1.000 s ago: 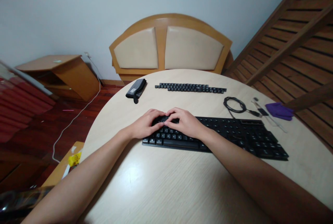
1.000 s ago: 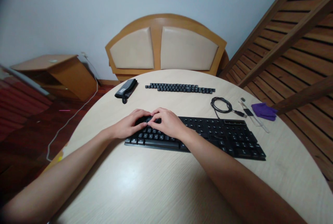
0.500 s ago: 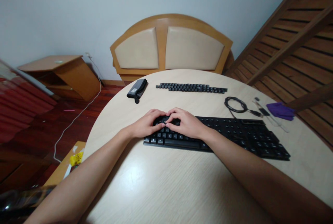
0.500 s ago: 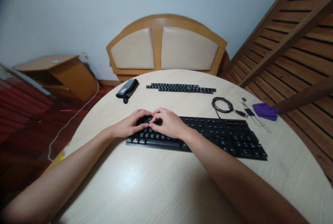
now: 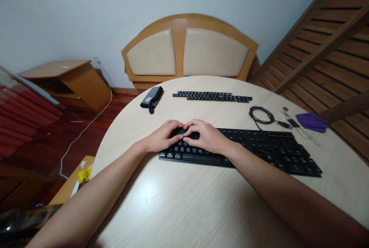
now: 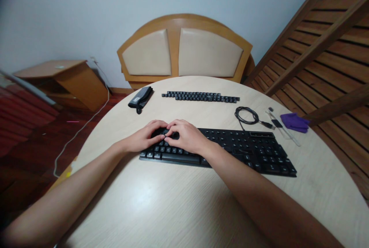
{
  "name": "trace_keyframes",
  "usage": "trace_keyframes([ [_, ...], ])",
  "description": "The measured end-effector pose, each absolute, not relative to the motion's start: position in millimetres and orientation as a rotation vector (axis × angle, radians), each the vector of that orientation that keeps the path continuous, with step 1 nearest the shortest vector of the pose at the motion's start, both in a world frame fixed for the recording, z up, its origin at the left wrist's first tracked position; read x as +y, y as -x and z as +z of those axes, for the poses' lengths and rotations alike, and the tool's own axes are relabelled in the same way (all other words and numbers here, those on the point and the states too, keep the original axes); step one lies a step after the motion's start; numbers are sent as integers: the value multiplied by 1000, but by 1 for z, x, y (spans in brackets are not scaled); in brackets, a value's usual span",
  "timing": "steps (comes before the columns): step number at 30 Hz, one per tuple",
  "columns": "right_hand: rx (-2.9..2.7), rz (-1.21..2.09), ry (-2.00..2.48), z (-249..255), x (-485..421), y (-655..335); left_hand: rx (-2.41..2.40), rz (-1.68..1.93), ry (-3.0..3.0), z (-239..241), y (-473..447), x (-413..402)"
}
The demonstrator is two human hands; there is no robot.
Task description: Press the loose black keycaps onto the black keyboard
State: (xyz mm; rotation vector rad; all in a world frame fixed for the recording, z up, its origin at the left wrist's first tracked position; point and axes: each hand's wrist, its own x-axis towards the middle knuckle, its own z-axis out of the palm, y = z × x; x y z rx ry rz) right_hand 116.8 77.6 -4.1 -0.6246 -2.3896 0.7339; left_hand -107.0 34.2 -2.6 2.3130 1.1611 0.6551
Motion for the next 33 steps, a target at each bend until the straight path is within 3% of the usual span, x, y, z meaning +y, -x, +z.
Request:
trace_keyframes([
  [33, -2494, 590, 767, 6, 66, -109, 1086, 705, -2293, -5, 108, 36],
])
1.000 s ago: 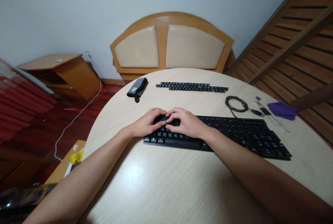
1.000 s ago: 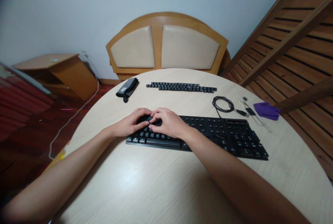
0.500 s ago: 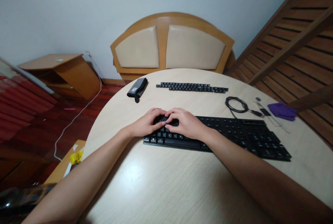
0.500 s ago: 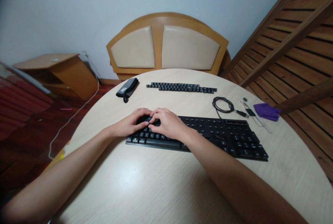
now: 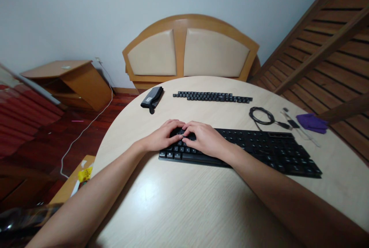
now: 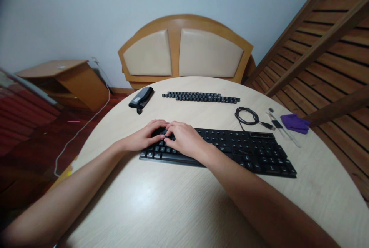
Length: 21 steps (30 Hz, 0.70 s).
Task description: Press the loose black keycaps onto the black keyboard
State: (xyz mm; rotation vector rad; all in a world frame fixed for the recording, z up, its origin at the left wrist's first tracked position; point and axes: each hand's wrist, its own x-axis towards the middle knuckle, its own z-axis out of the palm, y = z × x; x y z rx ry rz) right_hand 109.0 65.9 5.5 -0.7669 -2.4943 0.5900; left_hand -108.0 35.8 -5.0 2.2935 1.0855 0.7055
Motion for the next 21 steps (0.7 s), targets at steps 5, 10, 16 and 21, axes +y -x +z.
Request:
trace_keyframes([
  [5, -2491, 573, 741, 3, 65, -110, 1101, 693, -2283, -7, 109, 37],
  [10, -2489, 564, 782, 5, 61, -111, 1102, 692, -2285, -8, 109, 37],
  [16, -2462, 576, 710, -1, 63, -112, 1118, 693, -2281, -7, 108, 36],
  [21, -2414, 569, 714, -6, 63, -113, 1135, 699, -2298, -8, 109, 36],
])
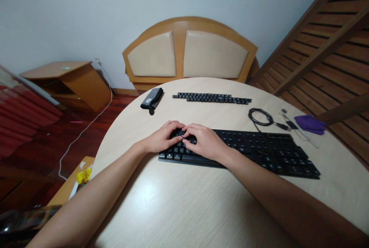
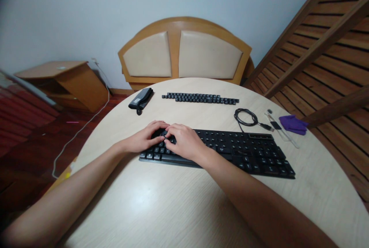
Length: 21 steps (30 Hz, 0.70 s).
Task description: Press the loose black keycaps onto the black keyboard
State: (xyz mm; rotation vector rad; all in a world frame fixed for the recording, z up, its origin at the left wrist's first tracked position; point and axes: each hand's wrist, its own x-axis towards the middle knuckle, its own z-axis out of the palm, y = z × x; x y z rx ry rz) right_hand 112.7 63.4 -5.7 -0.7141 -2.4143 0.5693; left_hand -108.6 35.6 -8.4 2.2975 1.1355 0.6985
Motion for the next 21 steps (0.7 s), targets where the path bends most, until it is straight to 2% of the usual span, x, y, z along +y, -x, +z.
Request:
trace_keyframes([
  [11, -2278, 641, 960, 2, 75, -110, 1165, 669, -2353, -3, 105, 33],
  [21, -2568, -41, 1142, 11, 167, -92, 1136, 684, -2443, 5, 102, 29],
])
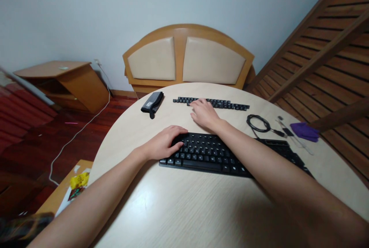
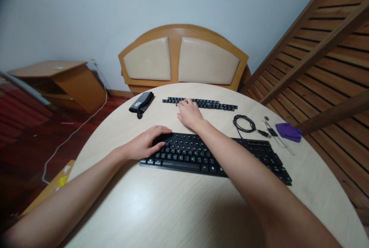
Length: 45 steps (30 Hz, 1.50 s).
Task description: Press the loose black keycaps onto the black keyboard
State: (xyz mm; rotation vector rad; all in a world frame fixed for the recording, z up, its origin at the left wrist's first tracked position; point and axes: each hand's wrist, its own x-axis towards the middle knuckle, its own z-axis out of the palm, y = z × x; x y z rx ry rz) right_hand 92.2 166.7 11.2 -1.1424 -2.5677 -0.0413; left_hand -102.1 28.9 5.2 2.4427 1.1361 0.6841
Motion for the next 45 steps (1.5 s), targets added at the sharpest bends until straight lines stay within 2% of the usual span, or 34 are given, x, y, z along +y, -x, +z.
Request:
trace_keyframes([
  [5, -2599, -184, 1151, 0, 184, -76, 1070, 678, -2464, 9, 99, 26],
  [13, -2608, -219, 1104, -9, 194, -68, 1035, 686, -2475, 8, 98, 27],
  [23, -2669, -96, 999, 3, 162, -89, 1231, 650, -2517, 8, 83, 20],
  [26, -2540, 91, 1026, 9, 140, -104, 1385, 708, -2445, 3, 74, 17],
  [29, -2316, 426, 1017, 16, 113, -118, 1517, 753, -2340, 0, 69, 15],
  [35, -2092, 935, 878, 7, 71, -133, 1553, 734, -2323, 1, 68, 14],
  [45, -2056, 1067, 822, -2, 67, -136, 1450, 811, -2324, 1, 69, 16],
])
